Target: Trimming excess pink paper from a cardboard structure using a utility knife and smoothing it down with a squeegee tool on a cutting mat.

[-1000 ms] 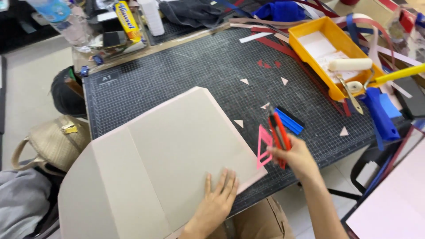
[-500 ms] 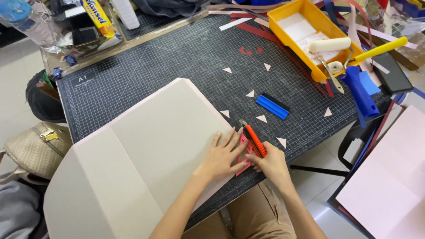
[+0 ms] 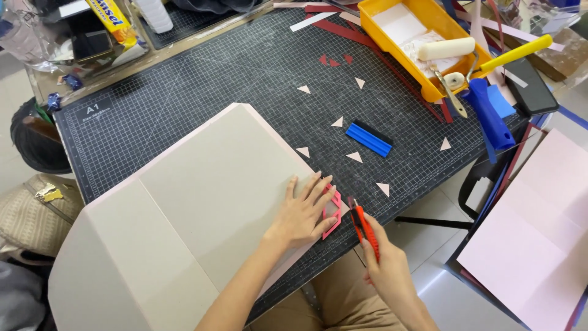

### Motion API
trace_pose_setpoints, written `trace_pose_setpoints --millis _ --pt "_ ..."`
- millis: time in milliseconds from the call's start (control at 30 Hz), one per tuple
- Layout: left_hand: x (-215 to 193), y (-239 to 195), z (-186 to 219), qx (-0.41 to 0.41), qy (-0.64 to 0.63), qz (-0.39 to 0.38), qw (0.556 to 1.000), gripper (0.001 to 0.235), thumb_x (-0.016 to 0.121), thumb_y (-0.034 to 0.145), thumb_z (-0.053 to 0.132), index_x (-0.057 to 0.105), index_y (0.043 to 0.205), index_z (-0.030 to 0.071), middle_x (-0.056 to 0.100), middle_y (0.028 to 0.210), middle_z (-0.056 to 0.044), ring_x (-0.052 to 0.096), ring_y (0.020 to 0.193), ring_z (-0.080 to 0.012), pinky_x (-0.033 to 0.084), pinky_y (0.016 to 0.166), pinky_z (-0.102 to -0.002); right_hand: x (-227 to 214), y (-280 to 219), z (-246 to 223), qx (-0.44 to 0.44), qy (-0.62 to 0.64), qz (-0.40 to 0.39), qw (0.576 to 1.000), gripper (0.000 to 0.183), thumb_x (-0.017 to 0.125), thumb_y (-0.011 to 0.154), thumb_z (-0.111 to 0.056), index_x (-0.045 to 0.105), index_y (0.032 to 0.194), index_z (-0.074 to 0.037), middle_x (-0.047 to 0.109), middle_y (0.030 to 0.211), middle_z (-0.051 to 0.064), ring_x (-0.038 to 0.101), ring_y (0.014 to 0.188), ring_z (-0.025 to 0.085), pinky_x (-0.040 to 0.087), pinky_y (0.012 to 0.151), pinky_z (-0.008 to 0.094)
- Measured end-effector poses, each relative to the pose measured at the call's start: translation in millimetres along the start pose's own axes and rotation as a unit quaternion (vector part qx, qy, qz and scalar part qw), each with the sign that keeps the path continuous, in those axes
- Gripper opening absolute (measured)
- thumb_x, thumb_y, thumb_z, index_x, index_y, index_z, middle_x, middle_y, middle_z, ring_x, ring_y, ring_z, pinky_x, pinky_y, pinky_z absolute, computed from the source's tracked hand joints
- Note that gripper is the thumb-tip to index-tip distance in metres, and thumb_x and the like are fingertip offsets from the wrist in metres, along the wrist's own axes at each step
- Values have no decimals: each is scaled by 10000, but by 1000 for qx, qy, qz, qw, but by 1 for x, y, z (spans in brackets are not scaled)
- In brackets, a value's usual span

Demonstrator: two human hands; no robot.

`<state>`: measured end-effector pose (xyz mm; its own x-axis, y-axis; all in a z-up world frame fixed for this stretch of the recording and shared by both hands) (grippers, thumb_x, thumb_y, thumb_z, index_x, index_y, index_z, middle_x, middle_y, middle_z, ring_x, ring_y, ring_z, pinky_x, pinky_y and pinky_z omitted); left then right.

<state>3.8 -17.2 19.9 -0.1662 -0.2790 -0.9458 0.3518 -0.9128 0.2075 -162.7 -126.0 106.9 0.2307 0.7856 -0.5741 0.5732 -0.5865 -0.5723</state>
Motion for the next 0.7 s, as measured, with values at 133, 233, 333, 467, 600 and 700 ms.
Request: trace_pose_setpoints --millis 133,233,333,467,600,700 --pt "-3 2 0 -9 -31 -44 999 727 153 1010 584 378 1515 111 269 1626 -103 174 1512 -299 84 1142 -670 11 7 5 -34 -43 0 998 543 429 993 -220 372 1504 -393 699 816 78 614 457 215 631 561 306" --pt "-2 1 1 2 -19 -23 1000 702 157 1025 563 401 1501 109 283 1620 -108 212 1501 -307 115 1138 -677 20 22 20 -178 -98 48 978 548 468 964 -222 378 1496 -323 753 1133 33 718 859 314 534 809 342" --pt "-1 0 1 -3 -14 -23 1000 719 117 1022 577 384 1511 123 296 1610 -106 200 1502 -316 101 1146 -674 14 17 4 -149 -114 28 982 545 468 979 -185 378 1497 -332 639 663 65 571 564 229 474 628 309" --pt "-4 2 1 -7 -18 4 1000 704 151 1021 577 416 1490 125 323 1593 -107 221 1495 -327 127 1142 -677 13 17 -11 -126 -123 14 984 523 445 988 -213 414 1490 -359 548 566 111 463 504 260 469 612 338" --pt "-2 1 2 -15 -28 -2 999 700 168 1010 584 435 1483 141 308 1603 -98 196 1503 -325 114 1132 -702 16 10 -15 -114 -140 14 984 495 436 1006 -246 415 1489 -351 554 559 158 479 484 310 473 595 386" --pt "-4 2 4 -20 -31 -17 999 690 169 1012 571 425 1484 137 293 1608 -105 175 1509 -321 89 1139 -697 30 16 22 -127 -176 27 976 585 446 966 -200 361 1517 -380 630 643 205 551 570 432 492 636 432"
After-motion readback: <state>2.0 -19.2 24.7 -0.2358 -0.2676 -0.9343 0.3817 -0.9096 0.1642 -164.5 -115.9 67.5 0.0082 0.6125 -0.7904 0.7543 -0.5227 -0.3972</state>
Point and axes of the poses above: each hand's wrist, its own y-axis towards the middle knuckle, its own x-axis out of the palm, z = x × y, the point moved 2 cm from there along y, towards the middle knuckle
